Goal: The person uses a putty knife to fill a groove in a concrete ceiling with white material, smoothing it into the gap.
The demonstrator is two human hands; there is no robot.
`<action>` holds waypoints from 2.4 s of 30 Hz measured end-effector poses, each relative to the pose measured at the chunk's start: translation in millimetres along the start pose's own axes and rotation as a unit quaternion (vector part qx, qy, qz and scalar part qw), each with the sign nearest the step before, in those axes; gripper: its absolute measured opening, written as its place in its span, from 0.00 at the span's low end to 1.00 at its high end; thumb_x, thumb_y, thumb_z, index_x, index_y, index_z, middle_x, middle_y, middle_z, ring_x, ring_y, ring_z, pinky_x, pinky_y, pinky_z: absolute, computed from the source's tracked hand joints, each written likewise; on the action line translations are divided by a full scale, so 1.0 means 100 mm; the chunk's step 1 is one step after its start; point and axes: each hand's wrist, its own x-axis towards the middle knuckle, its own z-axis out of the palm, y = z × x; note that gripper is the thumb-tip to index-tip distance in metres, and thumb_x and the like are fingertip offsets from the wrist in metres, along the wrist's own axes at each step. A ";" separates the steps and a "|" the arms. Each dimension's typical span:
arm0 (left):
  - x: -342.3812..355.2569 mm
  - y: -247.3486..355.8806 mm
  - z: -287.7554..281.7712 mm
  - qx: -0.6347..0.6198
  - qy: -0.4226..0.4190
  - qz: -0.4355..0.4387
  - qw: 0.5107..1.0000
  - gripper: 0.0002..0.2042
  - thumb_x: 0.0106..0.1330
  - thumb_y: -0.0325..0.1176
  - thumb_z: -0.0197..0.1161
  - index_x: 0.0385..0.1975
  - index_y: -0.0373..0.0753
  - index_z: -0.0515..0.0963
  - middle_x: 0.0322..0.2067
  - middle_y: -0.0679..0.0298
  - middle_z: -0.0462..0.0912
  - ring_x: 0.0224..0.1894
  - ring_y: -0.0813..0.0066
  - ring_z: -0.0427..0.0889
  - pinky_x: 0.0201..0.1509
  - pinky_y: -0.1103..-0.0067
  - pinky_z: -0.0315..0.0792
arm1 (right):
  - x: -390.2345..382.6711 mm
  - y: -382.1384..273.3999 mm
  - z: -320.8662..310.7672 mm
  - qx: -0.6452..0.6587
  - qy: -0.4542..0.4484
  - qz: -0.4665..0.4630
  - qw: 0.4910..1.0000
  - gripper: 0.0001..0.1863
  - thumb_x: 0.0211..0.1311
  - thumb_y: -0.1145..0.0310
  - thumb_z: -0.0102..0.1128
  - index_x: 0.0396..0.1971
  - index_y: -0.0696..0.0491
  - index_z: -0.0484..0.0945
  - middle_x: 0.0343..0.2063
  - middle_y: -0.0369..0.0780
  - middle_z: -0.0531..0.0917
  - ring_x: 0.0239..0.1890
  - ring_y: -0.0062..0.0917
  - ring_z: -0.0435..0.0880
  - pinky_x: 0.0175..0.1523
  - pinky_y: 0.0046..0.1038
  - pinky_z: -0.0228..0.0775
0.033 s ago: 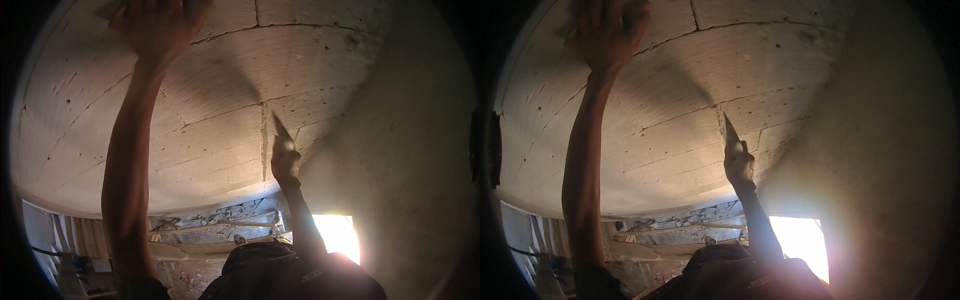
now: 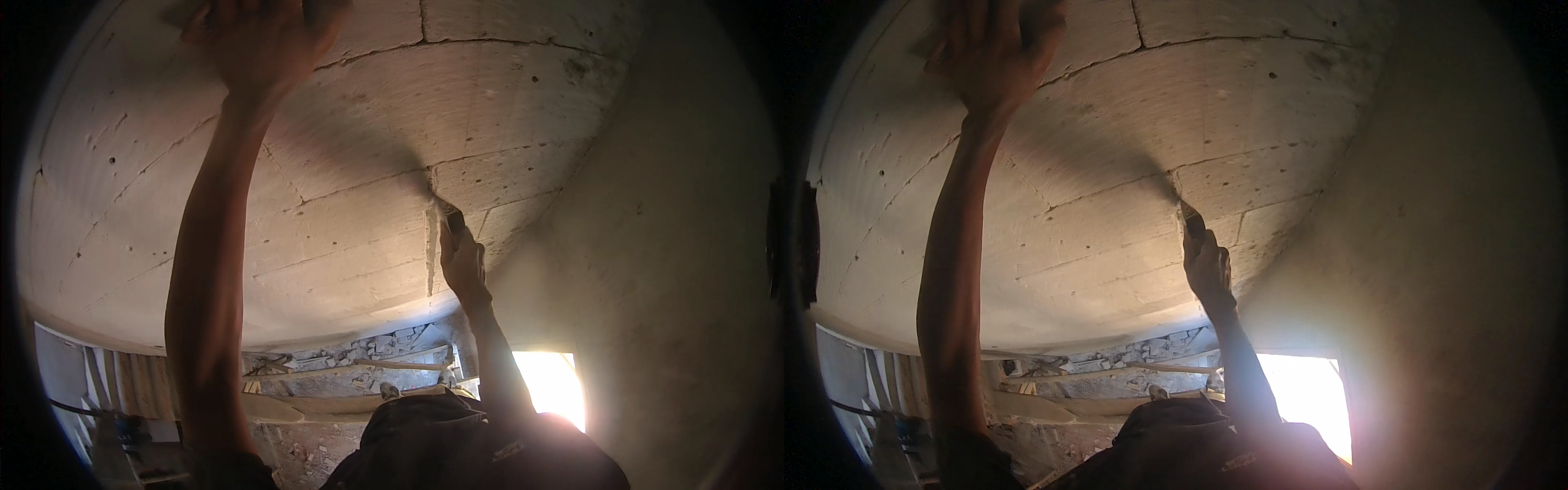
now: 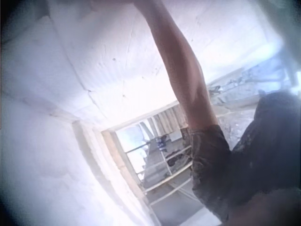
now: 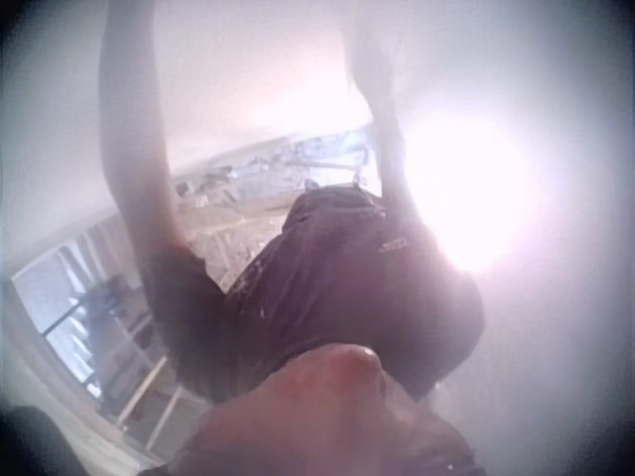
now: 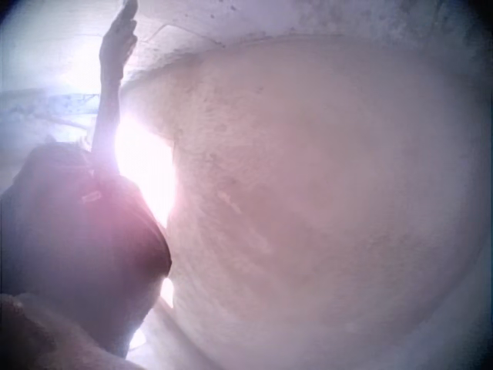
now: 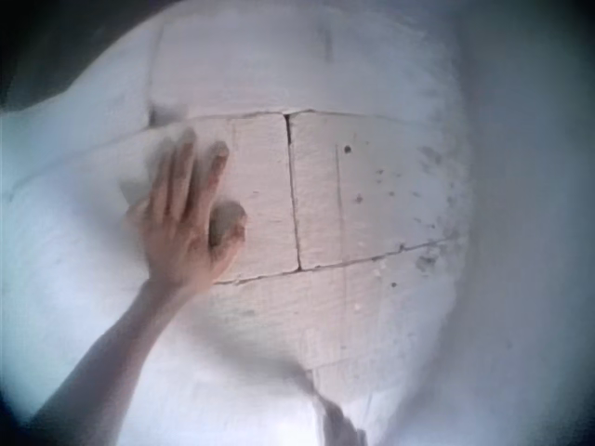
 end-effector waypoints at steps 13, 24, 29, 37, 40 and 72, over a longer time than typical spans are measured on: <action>-0.04 -0.04 -0.06 -0.194 -0.031 -0.069 0.978 0.38 0.66 0.58 0.54 0.75 0.58 0.53 0.77 0.57 0.48 0.76 0.54 0.51 0.72 0.52 0.49 | -0.25 0.22 0.19 -0.009 -0.001 0.051 0.999 0.12 0.69 0.62 0.60 0.32 0.56 0.72 0.18 0.53 0.80 0.24 0.52 0.82 0.26 0.47 0.70; -0.12 -0.07 0.09 0.017 0.012 -0.020 1.000 0.39 0.65 0.62 0.53 0.76 0.59 0.51 0.77 0.59 0.47 0.76 0.56 0.51 0.69 0.53 0.51 | -0.25 0.14 0.27 -0.134 -0.081 0.081 0.984 0.20 0.71 0.61 0.55 0.60 0.48 0.72 0.31 0.49 0.83 0.30 0.50 0.85 0.31 0.46 0.75; -0.16 -0.12 0.04 0.021 -0.008 -0.025 0.999 0.38 0.65 0.60 0.53 0.75 0.58 0.54 0.77 0.59 0.50 0.76 0.57 0.52 0.68 0.53 0.51 | -0.36 -0.26 0.16 -0.064 0.070 -0.040 0.995 0.25 0.71 0.63 0.55 0.65 0.49 0.68 0.28 0.48 0.83 0.24 0.49 0.84 0.29 0.44 0.76; -0.12 -0.02 0.08 0.021 -0.039 -0.043 0.998 0.37 0.65 0.58 0.54 0.75 0.58 0.55 0.76 0.60 0.52 0.76 0.58 0.53 0.69 0.54 0.50 | -0.45 0.43 0.49 -0.120 -0.028 0.065 0.990 0.13 0.71 0.60 0.56 0.34 0.55 0.72 0.17 0.54 0.80 0.22 0.53 0.83 0.25 0.52 0.72; -0.02 -0.12 -0.11 -0.232 -0.013 -0.112 0.966 0.38 0.65 0.57 0.55 0.75 0.58 0.55 0.76 0.60 0.51 0.76 0.57 0.52 0.69 0.54 0.50 | -0.51 0.02 0.47 -0.029 0.035 0.079 0.996 0.13 0.70 0.62 0.57 0.36 0.59 0.75 0.17 0.53 0.81 0.21 0.47 0.84 0.23 0.46 0.73; -0.10 -0.07 0.11 0.066 0.046 -0.005 0.997 0.33 0.71 0.61 0.42 0.75 0.59 0.56 0.75 0.59 0.55 0.74 0.61 0.57 0.64 0.61 0.50 | -0.40 0.01 0.42 -0.066 0.056 -0.018 0.996 0.09 0.68 0.69 0.59 0.42 0.58 0.78 0.32 0.52 0.82 0.28 0.46 0.85 0.26 0.42 0.73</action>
